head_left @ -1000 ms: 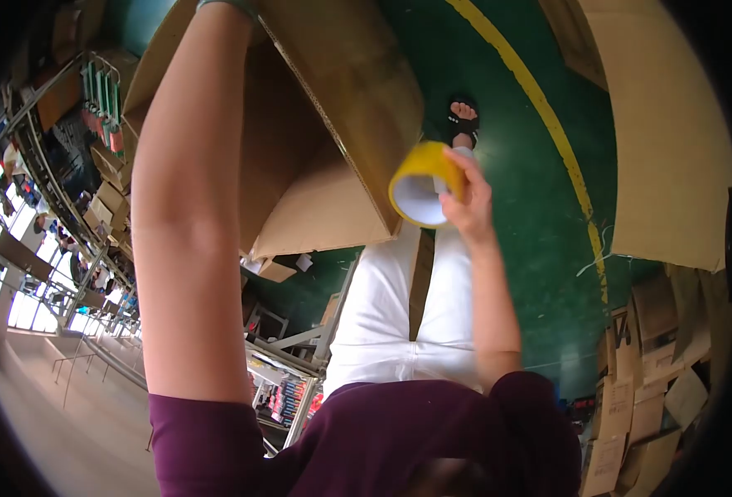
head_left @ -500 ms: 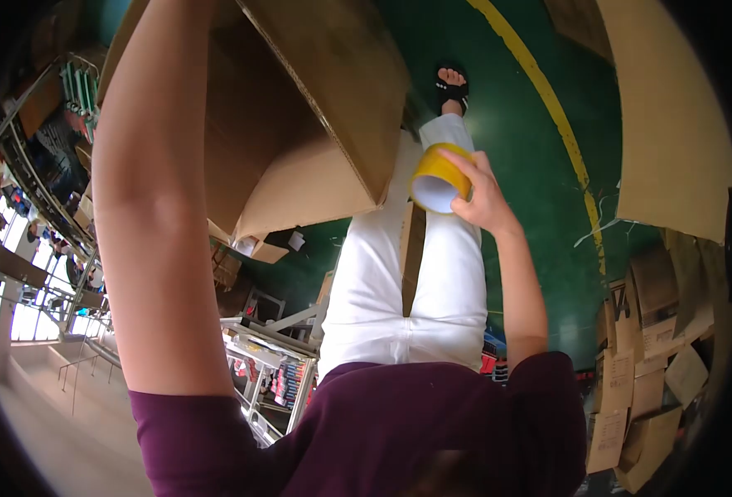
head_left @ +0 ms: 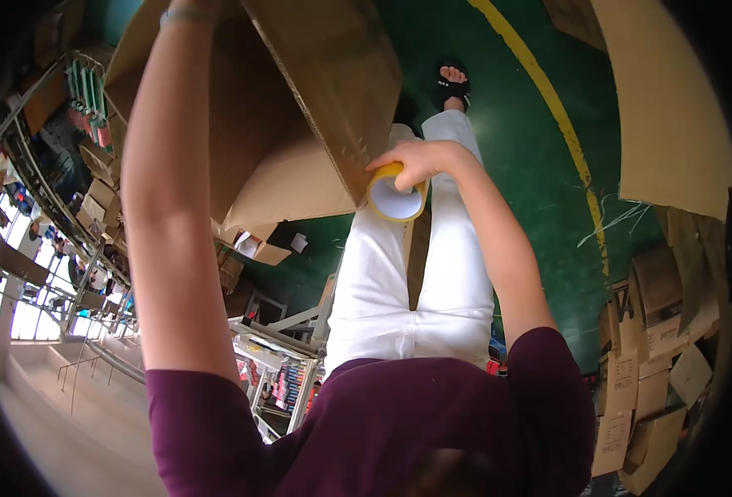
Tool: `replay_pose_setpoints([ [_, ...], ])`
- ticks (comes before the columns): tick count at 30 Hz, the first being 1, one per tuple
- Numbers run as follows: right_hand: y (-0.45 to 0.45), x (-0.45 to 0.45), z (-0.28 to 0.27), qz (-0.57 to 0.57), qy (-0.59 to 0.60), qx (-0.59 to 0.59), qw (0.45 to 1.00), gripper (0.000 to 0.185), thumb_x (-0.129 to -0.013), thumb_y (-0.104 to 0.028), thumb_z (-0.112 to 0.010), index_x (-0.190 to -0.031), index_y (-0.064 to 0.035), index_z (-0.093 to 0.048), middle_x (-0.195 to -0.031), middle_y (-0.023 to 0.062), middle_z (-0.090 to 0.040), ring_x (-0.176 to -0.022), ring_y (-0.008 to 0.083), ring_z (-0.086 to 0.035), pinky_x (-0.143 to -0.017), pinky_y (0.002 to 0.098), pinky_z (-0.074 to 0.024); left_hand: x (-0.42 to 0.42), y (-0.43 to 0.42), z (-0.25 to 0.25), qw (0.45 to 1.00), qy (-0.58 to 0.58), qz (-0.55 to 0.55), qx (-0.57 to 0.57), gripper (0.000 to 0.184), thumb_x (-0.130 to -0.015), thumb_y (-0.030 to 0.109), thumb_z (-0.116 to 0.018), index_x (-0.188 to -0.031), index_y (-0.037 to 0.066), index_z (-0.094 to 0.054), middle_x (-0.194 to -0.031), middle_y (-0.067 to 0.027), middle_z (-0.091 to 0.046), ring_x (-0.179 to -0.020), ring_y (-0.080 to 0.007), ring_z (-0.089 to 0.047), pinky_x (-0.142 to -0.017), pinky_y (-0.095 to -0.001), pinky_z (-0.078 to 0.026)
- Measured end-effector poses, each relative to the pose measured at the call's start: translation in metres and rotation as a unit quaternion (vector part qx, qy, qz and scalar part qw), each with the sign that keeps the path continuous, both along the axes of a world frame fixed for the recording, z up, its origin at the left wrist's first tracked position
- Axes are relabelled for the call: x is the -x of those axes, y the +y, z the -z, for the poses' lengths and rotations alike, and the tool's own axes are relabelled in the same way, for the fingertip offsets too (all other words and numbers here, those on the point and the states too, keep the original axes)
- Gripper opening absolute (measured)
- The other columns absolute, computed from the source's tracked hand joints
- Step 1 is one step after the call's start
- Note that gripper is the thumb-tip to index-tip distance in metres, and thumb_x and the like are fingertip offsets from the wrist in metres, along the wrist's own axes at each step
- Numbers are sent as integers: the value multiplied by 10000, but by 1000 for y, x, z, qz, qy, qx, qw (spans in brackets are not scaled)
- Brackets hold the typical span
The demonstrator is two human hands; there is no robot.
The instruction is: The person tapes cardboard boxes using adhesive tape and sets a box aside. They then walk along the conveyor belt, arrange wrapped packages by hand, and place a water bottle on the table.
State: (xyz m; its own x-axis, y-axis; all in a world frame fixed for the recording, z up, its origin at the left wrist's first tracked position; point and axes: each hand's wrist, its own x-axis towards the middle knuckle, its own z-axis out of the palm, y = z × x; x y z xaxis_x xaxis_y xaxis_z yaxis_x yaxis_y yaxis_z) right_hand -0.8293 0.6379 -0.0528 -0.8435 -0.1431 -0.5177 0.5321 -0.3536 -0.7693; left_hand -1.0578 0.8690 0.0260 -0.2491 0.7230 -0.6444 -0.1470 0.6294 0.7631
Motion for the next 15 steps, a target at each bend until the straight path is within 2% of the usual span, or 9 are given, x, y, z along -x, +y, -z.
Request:
replay_pose_setpoints([
  [1,-1,6,-1,-33,8,-19,999,643,-568,-164,-524,-1210,-182,-483,-1079,173,-493,-979,289,-499,-813,326,-421,4,-21,-3,1000,3,3,1,327,-863,328,-470,-934,16,-539,-826,-93,-586,-757,-215,-579,-650,-311,-484],
  [3,-7,16,0,-61,18,-39,997,644,-566,-173,-529,-1208,-185,-484,-1103,173,-486,-1017,291,-486,-826,332,-420,20,-87,8,987,-25,153,-35,284,-856,295,-490,-1029,72,-522,-928,4,-578,-886,-140,-555,-769,-284,-453],
  [4,-15,18,2,-58,22,-57,996,642,-564,-178,-536,-1205,-185,-488,-1104,170,-476,-1025,296,-477,-838,335,-416,-1,-128,-5,988,3,153,-17,361,-839,233,-527,-1146,56,-462,-1057,-24,-535,-959,-138,-514,-825,-286,-426],
  [5,-23,19,1,-56,24,-71,996,641,-562,-184,-542,-1201,-186,-492,-1105,167,-467,-1033,302,-468,-849,338,-413,-4,-164,-10,973,-3,229,23,602,-758,181,-643,-1250,14,-341,-1141,-60,-480,-1009,-141,-475,-835,-290,-412],
  [6,-27,19,-6,-54,23,-64,996,641,-562,-184,-542,-1201,-186,-492,-1105,167,-467,-1033,302,-468,-849,338,-413,-10,-202,-8,956,-13,291,25,541,-793,212,-608,-1229,-1,-366,-1123,-67,-493,-1027,-134,-467,-850,-272,-405],
  [8,-29,15,-18,-41,-22,-48,998,641,-570,-163,-533,-1207,-192,-482,-1092,161,-450,-1052,305,-444,-874,332,-393,-23,-272,10,957,12,282,74,413,-842,214,-541,-1170,-10,-425,-1057,-57,-521,-970,-117,-475,-821,-257,-404],
  [12,-59,-8,-6,67,-8,-86,994,641,-583,-128,-524,-1219,-179,-464,-1049,152,-446,-1060,306,-432,-898,316,-368,-47,-279,25,968,56,199,143,295,-879,194,-470,-1068,-32,-483,-966,-48,-549,-871,-110,-481,-761,-252,-409],
  [14,-64,-29,-10,235,-36,-79,968,642,-590,-102,-518,-1227,-138,-445,-1107,157,-433,-1080,302,-418,-922,295,-344,-60,-260,18,993,58,94,29,237,-896,160,-425,-985,-40,-514,-876,-37,-559,-791,-102,-467,-706,-258,-409],
  [15,-68,-37,-4,348,24,-161,923,631,-608,-62,-502,-1235,-73,-422,-1148,142,-439,-1074,266,-423,-936,291,-327,-66,-248,26,997,55,58,-22,234,-893,154,-421,-988,-39,-511,-878,-32,-559,-789,-95,-468,-692,-253,-411],
])
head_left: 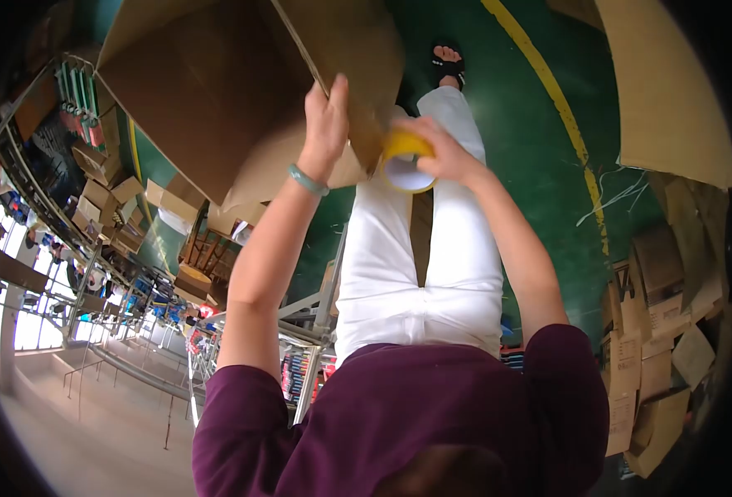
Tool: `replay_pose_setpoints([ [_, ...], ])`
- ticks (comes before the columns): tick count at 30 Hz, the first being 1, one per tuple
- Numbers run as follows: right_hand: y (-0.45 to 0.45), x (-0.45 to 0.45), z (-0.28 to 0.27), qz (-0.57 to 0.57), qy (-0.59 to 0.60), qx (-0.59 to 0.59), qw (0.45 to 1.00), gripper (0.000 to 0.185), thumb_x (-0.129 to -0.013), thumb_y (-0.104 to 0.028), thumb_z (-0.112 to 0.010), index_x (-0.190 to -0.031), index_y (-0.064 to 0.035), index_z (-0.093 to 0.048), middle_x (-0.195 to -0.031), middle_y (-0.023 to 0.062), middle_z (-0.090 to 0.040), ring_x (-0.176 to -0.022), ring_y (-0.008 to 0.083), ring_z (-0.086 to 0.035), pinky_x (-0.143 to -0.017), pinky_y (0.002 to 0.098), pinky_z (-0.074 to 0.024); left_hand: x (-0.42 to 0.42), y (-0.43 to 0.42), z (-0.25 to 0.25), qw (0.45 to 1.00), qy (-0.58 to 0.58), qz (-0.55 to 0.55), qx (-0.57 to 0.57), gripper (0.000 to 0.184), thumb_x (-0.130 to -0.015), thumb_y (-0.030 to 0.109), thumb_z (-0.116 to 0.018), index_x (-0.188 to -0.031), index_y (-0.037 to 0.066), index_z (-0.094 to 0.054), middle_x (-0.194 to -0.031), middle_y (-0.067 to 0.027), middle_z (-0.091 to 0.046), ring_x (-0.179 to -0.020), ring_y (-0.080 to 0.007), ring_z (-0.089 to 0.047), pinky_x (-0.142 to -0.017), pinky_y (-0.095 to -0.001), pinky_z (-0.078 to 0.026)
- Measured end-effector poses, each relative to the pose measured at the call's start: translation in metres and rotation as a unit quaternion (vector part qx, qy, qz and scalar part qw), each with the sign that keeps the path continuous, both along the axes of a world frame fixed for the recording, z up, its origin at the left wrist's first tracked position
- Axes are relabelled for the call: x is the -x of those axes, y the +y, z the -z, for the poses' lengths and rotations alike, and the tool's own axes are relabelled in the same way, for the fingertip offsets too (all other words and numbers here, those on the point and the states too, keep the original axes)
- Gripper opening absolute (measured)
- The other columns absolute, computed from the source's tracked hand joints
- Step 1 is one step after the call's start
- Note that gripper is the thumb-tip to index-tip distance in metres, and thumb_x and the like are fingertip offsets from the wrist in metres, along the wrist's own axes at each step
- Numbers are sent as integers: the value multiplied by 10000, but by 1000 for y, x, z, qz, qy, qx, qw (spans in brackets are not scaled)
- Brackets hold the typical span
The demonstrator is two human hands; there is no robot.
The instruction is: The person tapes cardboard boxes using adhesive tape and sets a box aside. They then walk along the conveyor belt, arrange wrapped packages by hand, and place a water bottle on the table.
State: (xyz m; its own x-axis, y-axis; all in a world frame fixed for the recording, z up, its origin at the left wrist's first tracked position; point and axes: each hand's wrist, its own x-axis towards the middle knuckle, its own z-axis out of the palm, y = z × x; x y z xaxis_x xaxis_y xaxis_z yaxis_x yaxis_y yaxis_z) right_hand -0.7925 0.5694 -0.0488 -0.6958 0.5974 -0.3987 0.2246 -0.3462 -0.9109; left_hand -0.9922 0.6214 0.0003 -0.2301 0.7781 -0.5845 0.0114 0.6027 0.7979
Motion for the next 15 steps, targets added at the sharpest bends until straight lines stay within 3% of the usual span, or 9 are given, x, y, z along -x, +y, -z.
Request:
replay_pose_setpoints([
  [2,14,-6,-11,247,56,57,966,588,-645,-25,-498,-1226,-30,-411,-1169,111,-464,-1056,205,-439,-936,287,-329,-9,36,-3,999,-8,-21,-43,225,-878,139,-430,-976,-47,-512,-869,-44,-559,-781,-104,-477,-694,-257,-415],
  [4,50,-8,-10,364,15,63,929,518,-707,-27,-523,-1214,-22,-416,-1141,75,-492,-1045,158,-448,-907,276,-349,-12,75,5,993,-59,-60,-88,207,-873,120,-420,-933,-53,-517,-839,-58,-554,-736,-117,-485,-675,-269,-422],
  [5,75,-12,-19,356,-46,102,928,488,-741,-85,-572,-1204,-31,-427,-1134,66,-493,-1017,148,-468,-875,261,-367,-9,98,5,993,-89,-65,-32,293,-846,190,-504,-1051,-18,-477,-997,-92,-544,-871,-172,-530,-753,-298,-450],
  [7,119,-15,-22,397,-14,104,912,504,-743,-121,-598,-1210,-43,-427,-1068,58,-502,-970,141,-475,-841,258,-380,-13,138,-3,989,-126,-56,-52,325,-865,303,-486,-1022,18,-504,-917,-87,-579,-815,-202,-568,-683,-307,-478],
  [9,147,-16,-22,443,-31,61,894,527,-690,-158,-622,-1185,-69,-465,-876,36,-522,-767,119,-489,-706,252,-415,-26,163,-25,975,-193,-22,-111,334,-867,283,-497,-1075,22,-482,-965,-82,-564,-865,-187,-557,-713,-291,-470],
  [10,162,-10,-17,477,85,77,871,555,-707,-51,-551,-1236,-37,-384,-1226,106,-419,-1135,203,-394,-936,289,-325,-36,168,-37,980,-179,-25,-89,328,-858,226,-521,-1111,28,-457,-1002,-78,-551,-897,-174,-548,-739,-287,-462],
  [11,171,-16,0,461,59,23,885,566,-702,-59,-550,-1243,-48,-385,-1228,82,-418,-1153,183,-371,-929,283,-327,-42,163,-38,985,-124,57,-108,446,-825,195,-574,-1181,26,-366,-1017,-94,-541,-929,-174,-542,-751,-294,-458],
  [13,188,-20,-2,478,133,101,862,573,-686,-52,-548,-1239,-53,-396,-1227,69,-417,-1163,163,-353,-906,274,-346,-72,150,-52,983,-44,111,-138,615,-783,188,-622,-1237,6,-249,-1034,-150,-533,-958,-204,-534,-758,-304,-452],
  [15,188,-22,-17,479,132,136,857,568,-681,-52,-544,-1232,-50,-404,-1229,66,-415,-1168,157,-345,-894,269,-355,-76,150,-22,945,173,169,-219,738,-751,200,-651,-1255,-22,-160,-1001,-212,-534,-933,-259,-550,-734,-321,-457],
])
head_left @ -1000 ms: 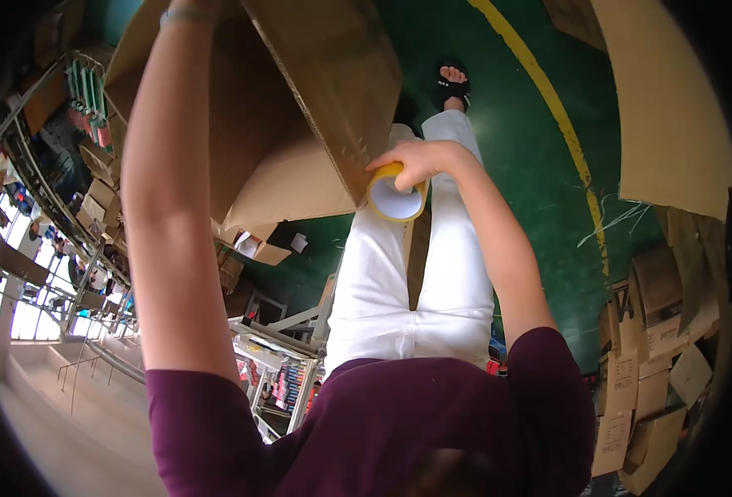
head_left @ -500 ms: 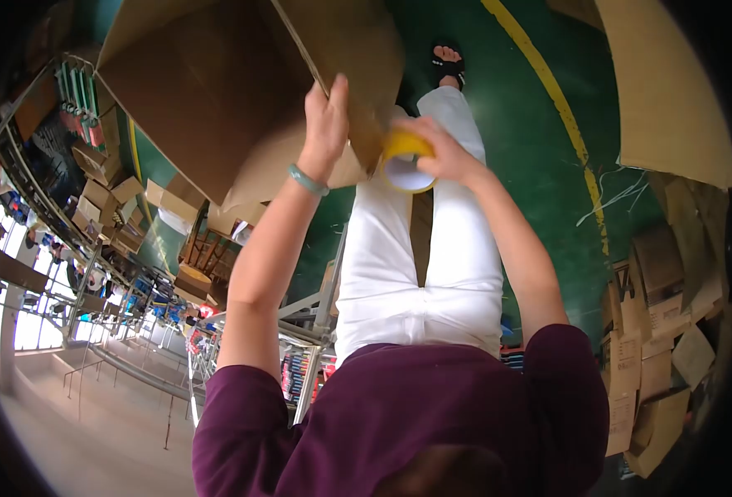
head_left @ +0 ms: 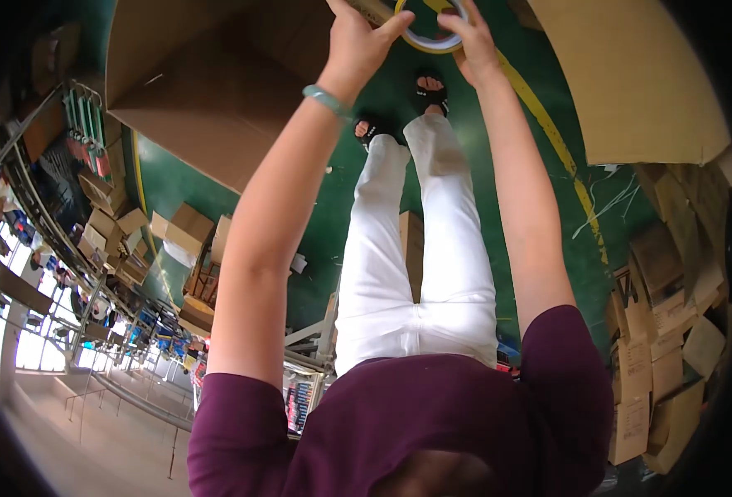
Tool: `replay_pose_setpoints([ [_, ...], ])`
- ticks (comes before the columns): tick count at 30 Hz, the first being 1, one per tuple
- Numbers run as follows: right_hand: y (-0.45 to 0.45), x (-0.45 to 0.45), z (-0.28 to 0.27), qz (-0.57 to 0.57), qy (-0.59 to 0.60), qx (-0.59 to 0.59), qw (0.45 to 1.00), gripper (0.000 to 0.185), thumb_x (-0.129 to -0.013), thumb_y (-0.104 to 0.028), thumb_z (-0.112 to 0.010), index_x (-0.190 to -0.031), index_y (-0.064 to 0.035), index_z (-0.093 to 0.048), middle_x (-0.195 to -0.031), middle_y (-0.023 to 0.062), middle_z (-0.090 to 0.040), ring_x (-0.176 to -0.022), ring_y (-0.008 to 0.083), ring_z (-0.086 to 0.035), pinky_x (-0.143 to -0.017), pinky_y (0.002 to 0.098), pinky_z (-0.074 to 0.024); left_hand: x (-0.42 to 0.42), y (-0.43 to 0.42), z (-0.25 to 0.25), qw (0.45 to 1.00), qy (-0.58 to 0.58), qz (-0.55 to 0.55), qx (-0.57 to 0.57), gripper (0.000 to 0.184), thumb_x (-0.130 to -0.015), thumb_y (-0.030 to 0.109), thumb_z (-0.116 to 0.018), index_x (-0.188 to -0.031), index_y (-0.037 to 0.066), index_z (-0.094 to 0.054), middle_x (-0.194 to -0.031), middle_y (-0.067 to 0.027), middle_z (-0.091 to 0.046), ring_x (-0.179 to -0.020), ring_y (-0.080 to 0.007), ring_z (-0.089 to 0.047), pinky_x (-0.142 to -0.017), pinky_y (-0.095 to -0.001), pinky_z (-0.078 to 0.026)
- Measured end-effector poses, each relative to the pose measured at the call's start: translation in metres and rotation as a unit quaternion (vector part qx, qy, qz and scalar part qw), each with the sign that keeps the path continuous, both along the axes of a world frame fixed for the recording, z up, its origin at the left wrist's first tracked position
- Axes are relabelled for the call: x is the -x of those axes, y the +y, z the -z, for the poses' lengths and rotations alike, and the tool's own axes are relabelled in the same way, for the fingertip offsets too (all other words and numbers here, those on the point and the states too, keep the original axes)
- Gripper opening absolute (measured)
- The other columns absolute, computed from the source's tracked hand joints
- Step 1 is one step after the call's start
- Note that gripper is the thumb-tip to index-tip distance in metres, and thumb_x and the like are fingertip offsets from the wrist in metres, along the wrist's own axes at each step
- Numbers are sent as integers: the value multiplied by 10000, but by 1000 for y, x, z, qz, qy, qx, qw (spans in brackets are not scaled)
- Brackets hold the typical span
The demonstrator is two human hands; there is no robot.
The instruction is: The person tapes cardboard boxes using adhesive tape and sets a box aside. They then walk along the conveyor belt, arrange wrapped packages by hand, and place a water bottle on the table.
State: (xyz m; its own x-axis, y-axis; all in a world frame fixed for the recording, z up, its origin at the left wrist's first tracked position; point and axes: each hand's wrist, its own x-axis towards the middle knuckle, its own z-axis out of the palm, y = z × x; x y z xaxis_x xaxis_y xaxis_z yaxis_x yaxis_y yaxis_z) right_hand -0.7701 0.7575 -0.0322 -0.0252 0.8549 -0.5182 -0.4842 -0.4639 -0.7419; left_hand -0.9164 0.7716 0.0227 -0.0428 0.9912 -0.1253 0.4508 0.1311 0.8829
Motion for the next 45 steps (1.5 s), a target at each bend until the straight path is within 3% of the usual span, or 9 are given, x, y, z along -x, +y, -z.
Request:
replay_pose_setpoints([
  [9,-52,-48,6,-438,-264,-69,857,735,-639,-93,-555,-1327,-131,-299,-1089,101,-492,-925,179,-476,-839,285,-381,-21,17,23,989,62,-120,54,380,-724,26,-444,-1087,-47,-355,-831,-238,-559,-713,-355,-572,-603,-392,-464],
  [19,-98,69,25,-125,-136,-33,982,759,-598,-59,-541,-1310,-91,-279,-1122,60,-462,-846,159,-463,-775,230,-379,-12,4,3,996,-32,-31,72,411,-779,141,-540,-1127,-25,-396,-957,-164,-545,-833,-255,-542,-732,-332,-446],
  [23,-32,39,32,-524,-268,-136,797,401,-586,-133,-536,-975,-37,-568,-920,133,-594,-901,257,-546,-750,337,-453,52,-22,40,937,-51,292,182,561,-707,359,-685,-1046,-41,-484,-1020,-151,-569,-981,-213,-541,-821,-297,-428],
  [28,7,61,9,-594,-369,-119,705,389,-617,-179,-549,-982,-45,-573,-993,158,-560,-974,292,-505,-800,376,-429,60,-21,40,934,-132,105,316,446,-814,321,-572,-1060,-42,-496,-964,-98,-578,-887,-157,-542,-774,-253,-425],
  [35,33,86,-11,-136,-67,-122,981,673,-683,-125,-676,-1260,-20,-346,-1085,112,-529,-971,202,-514,-841,291,-420,71,49,-4,939,-280,-27,197,389,-894,346,-442,-997,-16,-537,-931,-75,-579,-804,-150,-552,-702,-272,-456],
  [38,29,114,15,-57,78,-74,993,751,-695,-163,-701,-1301,-30,-277,-1215,119,-435,-1135,210,-396,-946,295,-323,100,82,7,970,-124,-103,180,524,-863,443,-454,-1072,-33,-520,-955,-78,-567,-807,-154,-531,-714,-262,-440],
  [39,30,128,16,-17,63,-60,996,755,-689,-165,-705,-1300,-31,-281,-1231,124,-418,-1145,213,-384,-955,298,-312,148,110,7,769,-453,-125,432,499,-860,445,-461,-991,-28,-555,-852,-49,-560,-710,-129,-498,-633,-248,-422],
  [42,45,160,3,88,-59,-31,994,674,-682,-194,-661,-1261,-29,-358,-1219,166,-438,-1140,259,-405,-935,308,-331,183,131,66,969,-13,-155,193,473,-857,448,-464,-842,-11,-575,-712,-7,-519,-603,-102,-435,-541,-245,-375],
  [45,57,174,24,7,-166,-139,976,584,-644,-175,-559,-1185,8,-437,-1050,228,-547,-980,298,-530,-838,307,-410,217,156,53,892,-235,-180,342,479,-857,454,-446,-763,-2,-561,-628,-14,-494,-550,-109,-418,-496,-255,-349],
])
